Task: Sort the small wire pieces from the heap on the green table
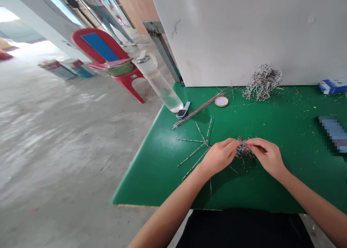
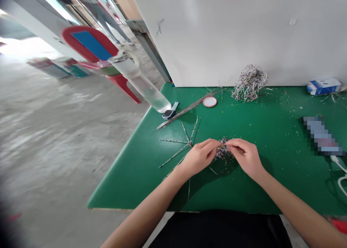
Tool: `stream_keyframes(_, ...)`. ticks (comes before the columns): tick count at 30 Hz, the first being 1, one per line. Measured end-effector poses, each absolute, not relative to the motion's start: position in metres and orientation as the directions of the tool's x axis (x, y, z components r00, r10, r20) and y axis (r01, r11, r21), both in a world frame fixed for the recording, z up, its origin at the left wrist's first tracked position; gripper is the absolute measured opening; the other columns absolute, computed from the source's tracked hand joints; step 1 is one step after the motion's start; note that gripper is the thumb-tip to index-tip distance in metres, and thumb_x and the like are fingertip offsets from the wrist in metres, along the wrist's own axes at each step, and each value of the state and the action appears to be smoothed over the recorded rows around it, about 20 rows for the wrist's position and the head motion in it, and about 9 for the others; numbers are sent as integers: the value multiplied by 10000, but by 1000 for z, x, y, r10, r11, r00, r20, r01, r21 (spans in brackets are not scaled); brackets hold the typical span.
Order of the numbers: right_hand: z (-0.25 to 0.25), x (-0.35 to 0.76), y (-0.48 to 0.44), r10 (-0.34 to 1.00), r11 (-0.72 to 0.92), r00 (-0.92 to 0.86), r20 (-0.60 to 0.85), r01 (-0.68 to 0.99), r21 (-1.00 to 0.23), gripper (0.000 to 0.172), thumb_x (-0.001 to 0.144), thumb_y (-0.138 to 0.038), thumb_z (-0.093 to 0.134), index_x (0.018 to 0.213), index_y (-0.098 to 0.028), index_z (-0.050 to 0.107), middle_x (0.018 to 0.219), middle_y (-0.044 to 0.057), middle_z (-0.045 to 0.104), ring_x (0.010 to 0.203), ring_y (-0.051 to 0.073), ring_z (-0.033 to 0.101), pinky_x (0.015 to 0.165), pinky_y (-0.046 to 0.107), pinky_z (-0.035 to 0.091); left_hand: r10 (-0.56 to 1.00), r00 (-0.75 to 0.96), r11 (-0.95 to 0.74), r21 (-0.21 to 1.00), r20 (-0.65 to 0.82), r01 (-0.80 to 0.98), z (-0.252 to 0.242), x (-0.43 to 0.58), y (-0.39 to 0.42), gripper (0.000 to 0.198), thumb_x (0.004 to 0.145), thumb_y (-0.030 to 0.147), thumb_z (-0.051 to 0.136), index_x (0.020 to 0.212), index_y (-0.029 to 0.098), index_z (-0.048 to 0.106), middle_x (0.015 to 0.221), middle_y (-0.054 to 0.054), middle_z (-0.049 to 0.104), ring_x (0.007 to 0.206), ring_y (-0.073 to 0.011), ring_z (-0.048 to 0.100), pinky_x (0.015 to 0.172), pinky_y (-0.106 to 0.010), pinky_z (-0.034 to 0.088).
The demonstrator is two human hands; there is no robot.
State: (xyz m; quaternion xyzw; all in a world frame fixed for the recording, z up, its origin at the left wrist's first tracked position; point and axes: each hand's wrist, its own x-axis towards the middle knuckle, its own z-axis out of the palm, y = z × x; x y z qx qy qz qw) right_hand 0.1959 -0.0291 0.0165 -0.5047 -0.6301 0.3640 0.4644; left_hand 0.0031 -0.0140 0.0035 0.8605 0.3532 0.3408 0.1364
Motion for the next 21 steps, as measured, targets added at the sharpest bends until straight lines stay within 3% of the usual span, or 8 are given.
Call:
stream_keyframes(4, 18, 195, -31, 919, 388, -114, 378, 445, -807, 182, 850, -233, 590, 819, -295, 758, 851, 21, 768, 779, 222, 718, 734, 392, 600, 687, 522, -727, 473, 506, 498, 3, 4, -14, 275, 932, 74, 385, 1094, 168, 586, 1013, -59, 692, 861, -152, 692, 743, -267, 581)
stream_keyframes(9, 16, 193, -31, 890, 451, -156, 428, 444, -775, 213, 869, -207, 572, 842, -303, 761, 869, 14, 769, 791, 224, 724, 740, 392, 606, 686, 525, -728, 480, 504, 490, 4, 4, -15, 276, 939, 80, 376, 1097, 166, 584, 1006, -62, 690, 851, -151, 689, 734, -263, 580)
stream_keyframes(14, 14, 192, -31, 913, 408, -182, 366, 395, -823, 205, 868, -218, 566, 820, -292, 751, 871, 20, 764, 803, 216, 717, 750, 382, 595, 710, 503, -705, 495, 493, 508, 4, 4, -16, 279, 942, 108, 395, 1160, 163, 560, 998, -64, 688, 844, -159, 688, 731, -279, 590)
stream_keyframes(21, 16, 194, -31, 983, 182, -34, 180, 281, -942, 114, 799, -335, 651, 779, -246, 719, 799, 47, 748, 692, 206, 694, 596, 326, 582, 692, 539, -722, 483, 481, 496, 6, 1, -15, 385, 932, 80, 367, 1247, 201, 552, 1054, -63, 665, 870, -138, 677, 747, -264, 591)
